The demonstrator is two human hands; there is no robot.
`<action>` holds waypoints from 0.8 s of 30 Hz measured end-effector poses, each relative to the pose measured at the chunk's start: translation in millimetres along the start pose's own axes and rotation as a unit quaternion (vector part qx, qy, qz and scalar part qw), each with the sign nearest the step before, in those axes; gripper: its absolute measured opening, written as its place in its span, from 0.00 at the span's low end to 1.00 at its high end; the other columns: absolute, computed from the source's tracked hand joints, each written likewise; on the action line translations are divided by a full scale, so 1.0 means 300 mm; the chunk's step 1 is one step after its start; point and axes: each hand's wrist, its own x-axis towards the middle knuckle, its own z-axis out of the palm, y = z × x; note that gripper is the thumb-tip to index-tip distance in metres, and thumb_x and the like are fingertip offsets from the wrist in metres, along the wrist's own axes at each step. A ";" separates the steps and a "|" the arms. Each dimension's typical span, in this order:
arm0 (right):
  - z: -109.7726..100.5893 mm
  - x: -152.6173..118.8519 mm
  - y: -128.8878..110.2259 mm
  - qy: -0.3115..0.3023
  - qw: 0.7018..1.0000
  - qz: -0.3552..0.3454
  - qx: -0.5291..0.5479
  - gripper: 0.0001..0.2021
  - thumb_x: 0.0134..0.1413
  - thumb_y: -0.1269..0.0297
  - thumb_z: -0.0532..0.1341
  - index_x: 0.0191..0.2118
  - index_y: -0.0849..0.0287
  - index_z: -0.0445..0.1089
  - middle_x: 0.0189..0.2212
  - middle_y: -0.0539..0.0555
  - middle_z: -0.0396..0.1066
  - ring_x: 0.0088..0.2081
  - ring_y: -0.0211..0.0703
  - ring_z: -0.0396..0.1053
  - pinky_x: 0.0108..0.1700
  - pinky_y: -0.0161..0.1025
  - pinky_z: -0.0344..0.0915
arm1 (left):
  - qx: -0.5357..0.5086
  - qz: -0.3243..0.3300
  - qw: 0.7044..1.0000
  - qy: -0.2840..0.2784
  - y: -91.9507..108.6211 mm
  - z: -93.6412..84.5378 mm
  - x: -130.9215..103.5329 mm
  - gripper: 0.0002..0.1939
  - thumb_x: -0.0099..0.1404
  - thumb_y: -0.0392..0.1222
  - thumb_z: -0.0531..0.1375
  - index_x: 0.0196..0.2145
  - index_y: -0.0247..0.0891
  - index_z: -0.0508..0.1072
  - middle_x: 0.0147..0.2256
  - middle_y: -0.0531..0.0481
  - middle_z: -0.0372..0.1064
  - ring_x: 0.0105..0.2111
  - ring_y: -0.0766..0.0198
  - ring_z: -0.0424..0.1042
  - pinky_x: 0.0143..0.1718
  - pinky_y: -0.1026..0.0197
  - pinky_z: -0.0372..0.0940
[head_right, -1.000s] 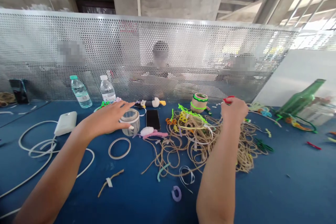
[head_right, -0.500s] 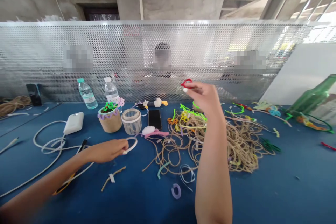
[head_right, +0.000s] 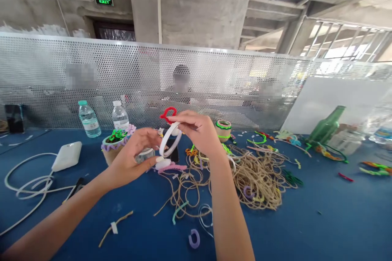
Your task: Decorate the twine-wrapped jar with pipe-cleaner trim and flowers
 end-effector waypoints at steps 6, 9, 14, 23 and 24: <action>0.016 0.003 -0.021 0.001 0.995 -0.043 -0.088 0.16 0.58 0.72 0.56 0.42 0.43 0.77 0.37 0.49 0.74 0.39 0.38 0.71 0.39 0.39 0.66 | 0.189 0.100 0.975 0.061 0.038 -0.001 0.042 0.26 0.64 0.45 0.61 0.58 0.46 0.59 0.46 0.45 0.63 0.44 0.60 0.68 0.45 0.56 0.68; 0.023 0.002 -0.035 0.009 0.991 -0.058 -0.121 0.17 0.59 0.71 0.55 0.42 0.43 0.77 0.37 0.49 0.75 0.38 0.37 0.71 0.38 0.38 0.66 | 0.184 0.106 0.974 0.078 0.058 0.003 0.057 0.23 0.61 0.47 0.63 0.53 0.44 0.64 0.45 0.45 0.62 0.45 0.60 0.67 0.45 0.56 0.68; 0.030 0.003 -0.039 0.024 0.982 -0.084 -0.165 0.18 0.59 0.75 0.54 0.41 0.46 0.78 0.37 0.49 0.75 0.37 0.36 0.71 0.39 0.36 0.66 | 0.175 0.110 0.973 0.098 0.046 0.003 0.055 0.13 0.64 0.38 0.61 0.47 0.40 0.66 0.42 0.47 0.64 0.42 0.63 0.68 0.44 0.60 0.67; 0.052 0.008 -0.022 0.030 0.973 -0.128 -0.192 0.18 0.58 0.79 0.54 0.40 0.51 0.78 0.35 0.51 0.75 0.35 0.34 0.71 0.36 0.33 0.66 | 0.167 0.106 0.973 0.118 0.018 -0.018 0.060 0.07 0.62 0.33 0.62 0.38 0.36 0.69 0.37 0.49 0.66 0.39 0.67 0.68 0.40 0.64 0.66; 0.053 0.009 -0.021 0.030 0.971 -0.130 -0.197 0.18 0.58 0.79 0.54 0.40 0.51 0.78 0.35 0.51 0.75 0.34 0.34 0.71 0.36 0.33 0.66 | 0.167 0.103 0.974 0.117 0.016 -0.021 0.060 0.07 0.62 0.34 0.62 0.38 0.36 0.69 0.37 0.49 0.66 0.39 0.67 0.68 0.40 0.64 0.66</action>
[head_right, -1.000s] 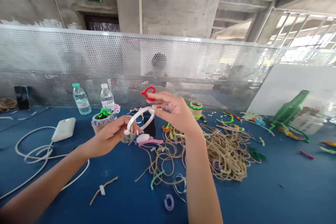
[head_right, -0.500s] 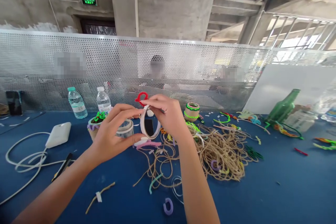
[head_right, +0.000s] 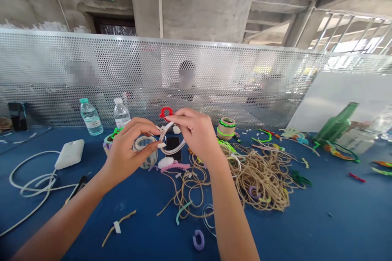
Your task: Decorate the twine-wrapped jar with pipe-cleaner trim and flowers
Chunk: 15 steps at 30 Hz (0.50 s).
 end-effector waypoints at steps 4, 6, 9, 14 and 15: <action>0.015 0.003 0.002 -0.008 1.000 -0.005 -0.007 0.18 0.57 0.79 0.55 0.40 0.52 0.78 0.35 0.50 0.75 0.34 0.33 0.71 0.36 0.33 0.66 | -0.006 -0.003 1.000 -0.004 -0.014 -0.006 0.000 0.03 0.64 0.33 0.60 0.35 0.36 0.68 0.36 0.50 0.64 0.38 0.67 0.67 0.40 0.63 0.65; 0.023 0.005 0.003 -0.015 1.000 -0.001 -0.002 0.17 0.57 0.78 0.55 0.40 0.51 0.78 0.35 0.50 0.75 0.34 0.33 0.71 0.37 0.33 0.66 | -0.008 -0.005 1.000 -0.006 -0.022 -0.009 0.000 0.03 0.66 0.31 0.58 0.34 0.36 0.67 0.35 0.50 0.64 0.38 0.67 0.66 0.40 0.63 0.65; 0.030 0.003 0.008 -0.020 1.000 0.010 0.010 0.17 0.57 0.77 0.55 0.40 0.51 0.78 0.35 0.49 0.75 0.35 0.34 0.71 0.37 0.33 0.66 | -0.018 -0.010 1.000 -0.015 -0.030 -0.014 -0.001 0.04 0.67 0.31 0.56 0.34 0.37 0.65 0.36 0.49 0.63 0.39 0.66 0.66 0.41 0.63 0.64; 0.032 -0.003 0.036 0.008 0.996 0.079 0.035 0.15 0.58 0.74 0.56 0.40 0.51 0.78 0.36 0.51 0.75 0.35 0.35 0.70 0.35 0.35 0.65 | -0.100 -0.014 0.995 0.006 -0.017 -0.022 -0.005 0.03 0.67 0.33 0.55 0.35 0.37 0.65 0.38 0.48 0.68 0.40 0.66 0.69 0.42 0.62 0.66; 0.034 -0.004 0.041 0.014 0.994 0.101 0.041 0.14 0.57 0.73 0.56 0.41 0.52 0.78 0.37 0.51 0.75 0.34 0.36 0.70 0.34 0.35 0.64 | -0.119 -0.020 0.993 0.013 -0.012 -0.022 -0.007 0.03 0.67 0.33 0.55 0.35 0.38 0.66 0.39 0.48 0.69 0.39 0.67 0.71 0.41 0.62 0.67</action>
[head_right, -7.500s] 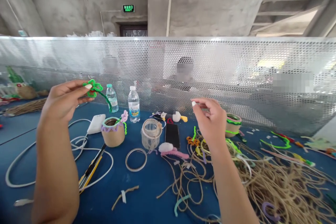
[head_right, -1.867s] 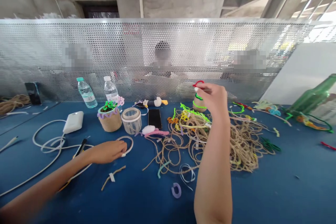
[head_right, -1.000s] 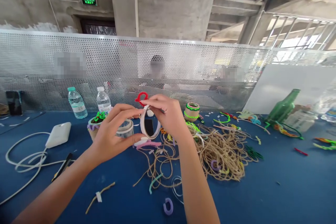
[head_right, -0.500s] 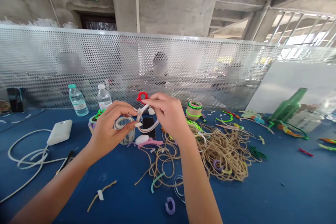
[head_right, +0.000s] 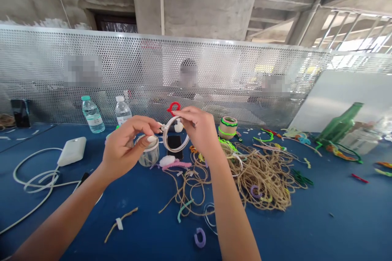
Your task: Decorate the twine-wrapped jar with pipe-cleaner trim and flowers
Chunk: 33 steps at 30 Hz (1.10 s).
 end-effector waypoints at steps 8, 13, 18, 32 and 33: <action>0.058 0.009 0.016 -0.077 0.972 0.171 0.142 0.13 0.50 0.69 0.61 0.42 0.57 0.76 0.43 0.54 0.75 0.41 0.41 0.73 0.44 0.41 0.69 | 0.045 -0.040 0.998 0.026 -0.010 0.017 -0.007 0.07 0.60 0.30 0.60 0.35 0.38 0.67 0.33 0.52 0.71 0.34 0.67 0.74 0.34 0.67 0.70; 0.049 0.002 -0.022 -0.014 0.985 0.172 0.010 0.23 0.46 0.71 0.61 0.51 0.61 0.71 0.49 0.60 0.70 0.47 0.48 0.71 0.50 0.48 0.67 | 0.047 -0.077 0.994 0.056 -0.040 0.019 -0.006 0.04 0.62 0.31 0.58 0.33 0.37 0.68 0.31 0.52 0.70 0.33 0.69 0.73 0.31 0.70 0.70; 0.050 -0.021 -0.111 0.010 0.985 0.156 -0.077 0.23 0.45 0.75 0.59 0.50 0.63 0.71 0.47 0.61 0.70 0.34 0.41 0.73 0.41 0.43 0.71 | -0.004 -0.165 0.980 0.110 -0.069 0.024 -0.008 0.03 0.61 0.36 0.60 0.32 0.37 0.68 0.31 0.51 0.70 0.31 0.67 0.72 0.27 0.69 0.70; 0.148 -0.011 -0.041 -0.090 0.943 0.312 0.067 0.15 0.49 0.73 0.58 0.44 0.63 0.74 0.31 0.56 0.75 0.18 0.38 0.70 0.25 0.38 0.68 | -0.148 -0.265 0.951 0.063 -0.135 0.032 -0.014 0.09 0.57 0.37 0.63 0.35 0.35 0.69 0.29 0.50 0.73 0.30 0.65 0.75 0.28 0.64 0.74; 0.141 -0.014 -0.051 -0.119 0.937 0.318 0.079 0.15 0.49 0.73 0.57 0.44 0.64 0.73 0.28 0.56 0.74 0.18 0.40 0.71 0.25 0.38 0.68 | -0.146 -0.268 0.950 0.062 -0.138 0.033 -0.016 0.08 0.58 0.37 0.62 0.36 0.35 0.69 0.30 0.49 0.74 0.31 0.64 0.76 0.29 0.64 0.75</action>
